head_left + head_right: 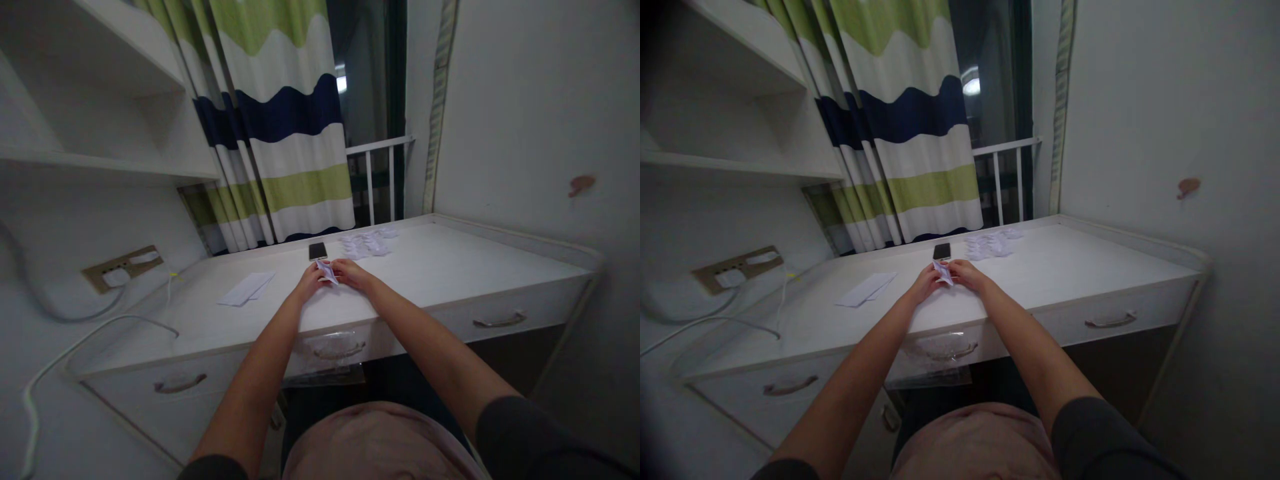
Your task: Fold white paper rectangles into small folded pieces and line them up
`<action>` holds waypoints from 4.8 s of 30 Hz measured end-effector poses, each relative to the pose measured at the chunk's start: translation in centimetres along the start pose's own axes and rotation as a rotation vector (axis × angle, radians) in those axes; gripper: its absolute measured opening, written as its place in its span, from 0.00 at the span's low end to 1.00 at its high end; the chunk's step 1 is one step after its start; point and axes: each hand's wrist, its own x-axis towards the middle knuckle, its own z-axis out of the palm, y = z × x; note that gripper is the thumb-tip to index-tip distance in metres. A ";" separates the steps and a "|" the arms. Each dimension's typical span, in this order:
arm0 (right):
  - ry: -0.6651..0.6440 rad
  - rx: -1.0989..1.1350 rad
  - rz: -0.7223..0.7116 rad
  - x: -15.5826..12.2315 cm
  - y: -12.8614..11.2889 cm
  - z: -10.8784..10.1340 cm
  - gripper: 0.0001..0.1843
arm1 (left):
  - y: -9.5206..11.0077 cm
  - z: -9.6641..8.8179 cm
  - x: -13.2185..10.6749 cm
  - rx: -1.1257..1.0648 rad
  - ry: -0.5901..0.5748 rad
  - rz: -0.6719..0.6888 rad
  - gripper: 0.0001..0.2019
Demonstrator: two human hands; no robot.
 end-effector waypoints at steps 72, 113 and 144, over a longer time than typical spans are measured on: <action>0.182 -0.002 -0.049 0.1 -0.1 -0.2 0.06 | 0.6 0.0 -0.4 -0.094 0.044 -0.051 0.11; 0.496 -0.089 -0.143 2.4 -5.0 -3.9 0.10 | 4.1 0.4 5.0 0.030 0.361 0.034 0.04; 0.794 -0.334 -0.279 4.3 -9.9 -20.6 0.05 | -0.4 10.8 21.0 0.533 0.108 0.044 0.05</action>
